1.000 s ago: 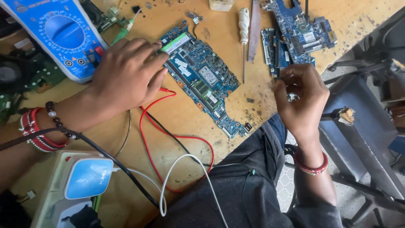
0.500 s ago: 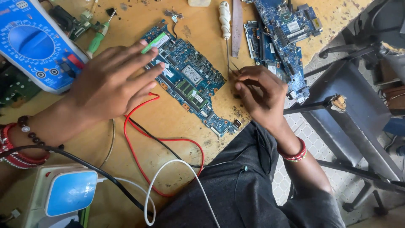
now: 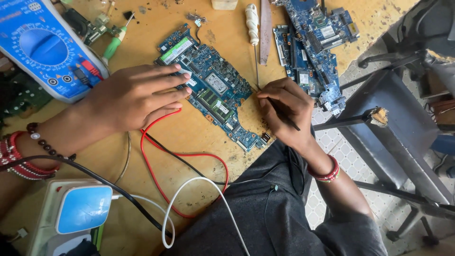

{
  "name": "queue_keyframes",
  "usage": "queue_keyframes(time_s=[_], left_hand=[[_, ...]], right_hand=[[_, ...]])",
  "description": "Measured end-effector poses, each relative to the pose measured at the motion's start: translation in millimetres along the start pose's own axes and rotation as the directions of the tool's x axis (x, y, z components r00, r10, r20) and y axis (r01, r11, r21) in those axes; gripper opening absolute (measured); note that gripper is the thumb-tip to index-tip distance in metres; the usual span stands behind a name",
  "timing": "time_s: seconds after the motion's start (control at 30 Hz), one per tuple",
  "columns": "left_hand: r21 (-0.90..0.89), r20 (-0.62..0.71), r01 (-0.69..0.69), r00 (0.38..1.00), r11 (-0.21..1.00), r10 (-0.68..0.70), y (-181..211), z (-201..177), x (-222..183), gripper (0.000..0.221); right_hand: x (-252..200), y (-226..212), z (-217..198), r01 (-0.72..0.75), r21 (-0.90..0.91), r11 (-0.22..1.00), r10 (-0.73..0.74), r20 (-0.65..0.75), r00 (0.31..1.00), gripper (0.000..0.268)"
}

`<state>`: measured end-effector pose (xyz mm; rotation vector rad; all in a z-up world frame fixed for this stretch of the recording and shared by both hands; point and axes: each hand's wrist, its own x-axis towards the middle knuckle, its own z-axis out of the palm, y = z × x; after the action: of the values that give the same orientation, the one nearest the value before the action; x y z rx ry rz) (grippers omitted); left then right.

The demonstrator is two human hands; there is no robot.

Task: Checking component connections on a laptop motherboard using a multimeter and a probe for diagnostic purposes.

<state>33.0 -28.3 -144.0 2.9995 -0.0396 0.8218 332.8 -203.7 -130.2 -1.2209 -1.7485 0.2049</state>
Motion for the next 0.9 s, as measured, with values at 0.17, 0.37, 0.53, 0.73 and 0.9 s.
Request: queue_keyframes(time_s=[0.17, 0.37, 0.53, 0.73, 0.9], left_hand=[[0.034, -0.011, -0.011, 1.0, 0.999, 0.012, -2.6, 1.3, 0.5, 0.027], [0.032, -0.042, -0.033, 0.999, 0.999, 0.034, -2.5, 1.6, 3.4, 0.027], [0.041, -0.041, -0.026, 0.999, 0.999, 0.028, -2.0, -1.0, 3.6, 0.03], [0.005, -0.047, -0.013, 0.999, 1.0, 0.014, -0.2, -1.0, 4.8, 0.027], [-0.024, -0.042, -0.022, 0.999, 0.999, 0.021, 3.2, -5.7, 8.4, 0.024]], right_hand=[[-5.6, 4.7, -0.7, -0.088, -0.059, 0.994, 0.083, -0.08, 0.993, 0.007], [-7.9, 6.5, -2.8, -0.116, 0.032, 0.993, 0.117, -0.057, 0.991, 0.01], [-7.4, 8.6, -0.7, -0.114, 0.031, 0.993, 0.115, -0.061, 0.991, 0.008], [-7.3, 8.5, -0.7, -0.064, -0.028, 0.998, 0.063, -0.042, 0.997, 0.006], [-7.6, 7.1, -0.1, -0.039, -0.019, 0.999, 0.039, -0.034, 0.999, 0.007]])
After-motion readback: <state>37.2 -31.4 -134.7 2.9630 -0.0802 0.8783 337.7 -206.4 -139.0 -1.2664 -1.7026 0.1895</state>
